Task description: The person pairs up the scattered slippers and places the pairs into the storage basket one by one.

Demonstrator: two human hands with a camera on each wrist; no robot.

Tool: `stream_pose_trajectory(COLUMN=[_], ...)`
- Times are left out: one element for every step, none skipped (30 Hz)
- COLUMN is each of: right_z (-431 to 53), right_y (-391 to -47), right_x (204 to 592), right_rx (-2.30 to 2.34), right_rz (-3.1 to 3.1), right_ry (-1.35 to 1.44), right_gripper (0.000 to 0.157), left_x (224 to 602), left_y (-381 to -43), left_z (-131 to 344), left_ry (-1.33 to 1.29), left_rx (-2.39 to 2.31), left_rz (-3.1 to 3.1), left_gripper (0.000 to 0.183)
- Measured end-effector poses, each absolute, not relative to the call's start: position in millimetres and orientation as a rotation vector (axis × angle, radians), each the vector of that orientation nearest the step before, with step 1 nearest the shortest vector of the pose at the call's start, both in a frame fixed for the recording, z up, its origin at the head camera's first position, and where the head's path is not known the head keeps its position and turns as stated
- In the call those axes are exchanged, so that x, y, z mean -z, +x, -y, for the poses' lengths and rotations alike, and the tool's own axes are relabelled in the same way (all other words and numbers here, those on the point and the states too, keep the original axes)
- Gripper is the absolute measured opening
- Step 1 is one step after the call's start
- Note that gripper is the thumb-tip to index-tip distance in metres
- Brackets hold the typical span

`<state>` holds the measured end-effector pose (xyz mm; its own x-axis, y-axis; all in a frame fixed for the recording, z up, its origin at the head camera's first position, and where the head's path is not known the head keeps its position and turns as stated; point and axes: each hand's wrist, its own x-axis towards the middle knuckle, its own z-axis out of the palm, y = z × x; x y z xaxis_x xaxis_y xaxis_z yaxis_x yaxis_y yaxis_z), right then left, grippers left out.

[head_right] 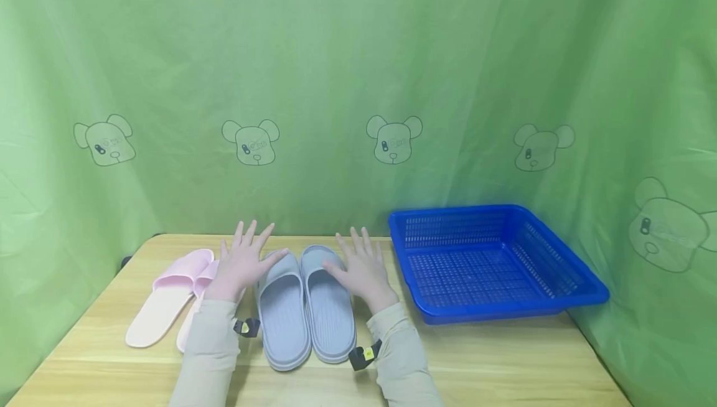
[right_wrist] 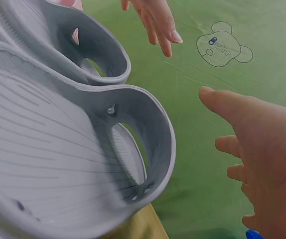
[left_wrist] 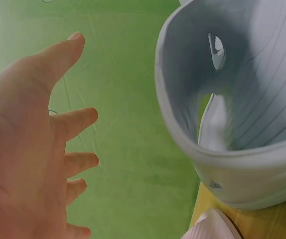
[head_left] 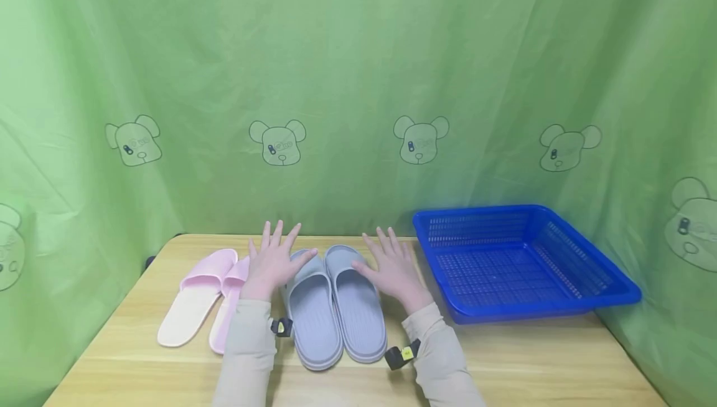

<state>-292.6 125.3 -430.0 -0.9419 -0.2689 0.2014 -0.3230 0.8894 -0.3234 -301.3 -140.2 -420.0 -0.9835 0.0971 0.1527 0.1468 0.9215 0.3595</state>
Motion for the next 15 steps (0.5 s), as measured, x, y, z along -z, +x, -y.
stream_pose_trajectory(right_z=[-124.7,-124.0,-123.2,-122.6,-122.2,-121.7,-121.5,-121.2,-120.9,-120.7,-120.6,-120.5,-120.5,-120.4,-120.4], right_y=[-293.2,-293.9,-294.7,-295.4,-296.0,-296.5,-297.0,-297.5,-297.9,-298.5,-299.0,-299.7,-300.6,-301.6,-302.6], right_x=[430.6,431.4,432.1,432.7,433.3,433.9,434.4,434.8,435.1,435.3,435.6,436.1,436.8,437.5,438.4], right_rx=[-0.549,-0.557,-0.565,-0.563,-0.56,-0.561,-0.566,-0.575,-0.585,-0.594,-0.61,-0.614,-0.613,-0.608,-0.601], right_rz=[2.905,2.906,2.907,2.909,2.912,2.91,2.91,2.908,2.904,2.903,2.9,2.9,2.9,2.903,2.907], right_ry=[0.468,0.474,0.481,0.485,0.489,0.492,0.495,0.501,0.51,0.518,0.526,0.534,0.542,0.549,0.555], right_gripper=[0.076,0.076,0.077,0.077,0.077,0.078,0.078,0.078,0.078,0.078,0.078,0.078,0.078,0.078,0.079], left_x=[420.7,421.5,422.1,422.6,423.1,423.3,423.7,424.2,424.5,425.0,425.6,426.2,426.9,427.8,428.6], left_y=[-301.8,-302.3,-302.7,-303.4,-303.9,-304.3,-304.6,-304.9,-305.2,-305.4,-305.7,-306.1,-306.5,-307.2,-308.0], left_z=[140.7,141.2,141.7,142.1,142.3,142.3,142.5,142.5,142.5,142.5,142.4,142.4,142.3,142.1,141.9], left_ry=[-0.187,-0.187,-0.187,-0.191,-0.197,-0.202,-0.208,-0.214,-0.219,-0.225,-0.229,-0.23,-0.233,-0.236,-0.238], left_rx=[0.577,0.586,0.6,0.609,0.618,0.63,0.641,0.645,0.653,0.658,0.66,0.661,0.657,0.653,0.651], left_rz=[2.953,2.954,2.955,2.953,2.949,2.947,2.944,2.944,2.945,2.946,2.946,2.949,2.951,2.952,2.952], left_gripper=[0.081,0.081,0.082,0.082,0.082,0.082,0.082,0.082,0.082,0.082,0.082,0.082,0.082,0.083,0.083])
